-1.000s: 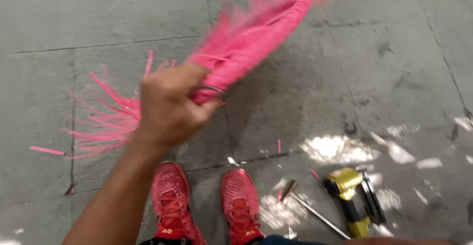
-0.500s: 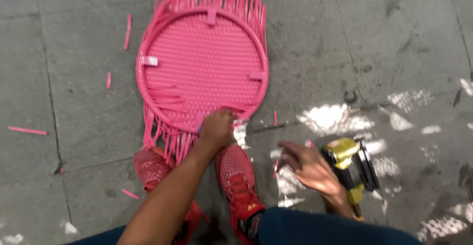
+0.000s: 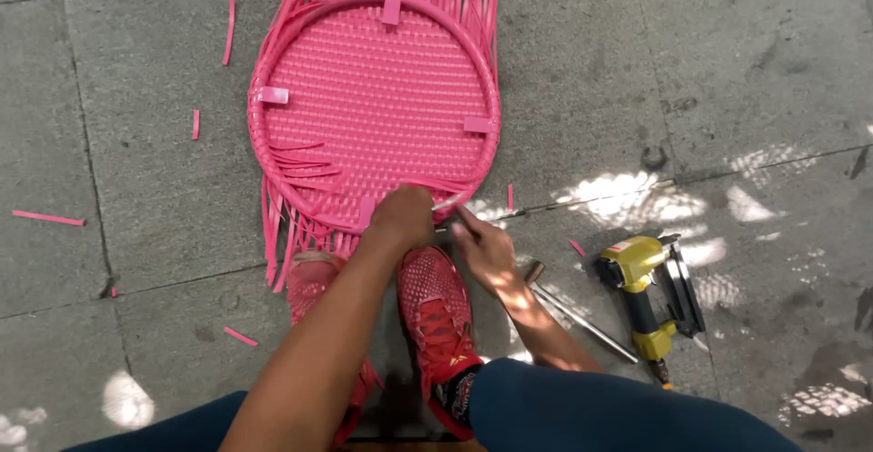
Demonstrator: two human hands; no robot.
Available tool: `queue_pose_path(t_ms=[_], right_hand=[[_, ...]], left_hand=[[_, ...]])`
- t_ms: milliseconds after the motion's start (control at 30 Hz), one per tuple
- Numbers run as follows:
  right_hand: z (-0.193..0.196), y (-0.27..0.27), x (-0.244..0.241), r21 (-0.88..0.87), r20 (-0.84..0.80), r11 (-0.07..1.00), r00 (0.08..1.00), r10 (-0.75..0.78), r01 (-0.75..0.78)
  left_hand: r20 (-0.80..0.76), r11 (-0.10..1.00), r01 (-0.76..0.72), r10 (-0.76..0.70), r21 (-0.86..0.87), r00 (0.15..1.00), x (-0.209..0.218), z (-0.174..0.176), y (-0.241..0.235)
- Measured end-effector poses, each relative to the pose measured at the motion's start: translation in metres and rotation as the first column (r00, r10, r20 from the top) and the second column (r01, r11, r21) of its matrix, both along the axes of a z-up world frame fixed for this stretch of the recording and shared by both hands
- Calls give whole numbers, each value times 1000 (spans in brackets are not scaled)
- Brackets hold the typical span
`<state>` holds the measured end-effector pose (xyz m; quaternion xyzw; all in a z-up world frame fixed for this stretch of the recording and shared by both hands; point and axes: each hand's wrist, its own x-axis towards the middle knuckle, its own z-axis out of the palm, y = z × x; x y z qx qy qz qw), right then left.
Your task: Using a nail gun, hammer, and pliers to repair or assemble a pink woven chair.
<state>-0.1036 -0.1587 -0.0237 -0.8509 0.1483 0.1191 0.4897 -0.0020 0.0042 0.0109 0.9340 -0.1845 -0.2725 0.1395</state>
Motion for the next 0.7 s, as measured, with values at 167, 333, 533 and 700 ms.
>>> queue_pose_path(t_ms=[167, 333, 533, 700], right_hand=[[-22, 33, 7, 535, 59, 836, 982, -178, 119], [-32, -7, 8, 788, -19, 558, 916, -402, 261], [11, -54, 6, 469, 182, 883, 979, -93, -4], [38, -29, 10, -131, 142, 981, 977, 161, -143]], left_hand=[[-94, 991, 129, -131, -29, 987, -11, -12, 1], [-160, 980, 176, -161, 87, 974, -15, 40, -5], [93, 994, 82, -88, 67, 992, -19, -21, 14], [143, 969, 126, -159, 213, 977, 2, -8, 18]])
